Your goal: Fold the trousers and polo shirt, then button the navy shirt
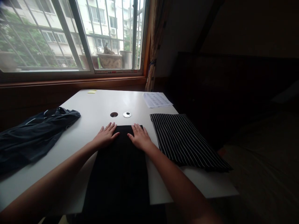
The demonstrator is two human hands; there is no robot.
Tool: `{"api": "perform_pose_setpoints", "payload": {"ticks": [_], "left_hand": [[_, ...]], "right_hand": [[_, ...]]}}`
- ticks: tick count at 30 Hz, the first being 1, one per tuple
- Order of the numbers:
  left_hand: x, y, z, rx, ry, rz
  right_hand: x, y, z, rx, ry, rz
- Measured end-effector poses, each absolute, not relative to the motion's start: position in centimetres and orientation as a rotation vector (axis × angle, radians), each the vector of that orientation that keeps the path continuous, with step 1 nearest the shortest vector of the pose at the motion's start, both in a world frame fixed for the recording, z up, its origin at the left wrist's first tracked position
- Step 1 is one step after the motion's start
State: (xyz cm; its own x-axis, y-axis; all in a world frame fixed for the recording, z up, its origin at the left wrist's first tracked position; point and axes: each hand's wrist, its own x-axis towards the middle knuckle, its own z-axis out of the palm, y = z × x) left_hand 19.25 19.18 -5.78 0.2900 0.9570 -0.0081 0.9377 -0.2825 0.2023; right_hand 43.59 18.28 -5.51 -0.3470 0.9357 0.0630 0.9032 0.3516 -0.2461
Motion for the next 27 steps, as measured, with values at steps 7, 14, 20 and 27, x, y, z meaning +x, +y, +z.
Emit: {"api": "perform_pose_setpoints", "payload": {"ticks": [7, 14, 20, 27], "left_hand": [[17.8, 20.1, -5.6, 2.335, 1.757, 0.197], [14.6, 21.1, -6.2, 2.294, 1.906, 0.266], [13.0, 21.8, -6.5, 2.303, 1.926, 0.409], [12.4, 22.6, -6.2, 2.298, 1.802, 0.6]], "right_hand": [[45.5, 18.6, -6.1, -1.744, -2.331, 0.292], [47.0, 19.4, -7.2, -1.756, -2.241, 0.287], [48.4, 20.9, -7.4, -1.776, -2.097, 0.351], [48.3, 22.6, -6.7, -1.76, -1.931, 0.395]]}}
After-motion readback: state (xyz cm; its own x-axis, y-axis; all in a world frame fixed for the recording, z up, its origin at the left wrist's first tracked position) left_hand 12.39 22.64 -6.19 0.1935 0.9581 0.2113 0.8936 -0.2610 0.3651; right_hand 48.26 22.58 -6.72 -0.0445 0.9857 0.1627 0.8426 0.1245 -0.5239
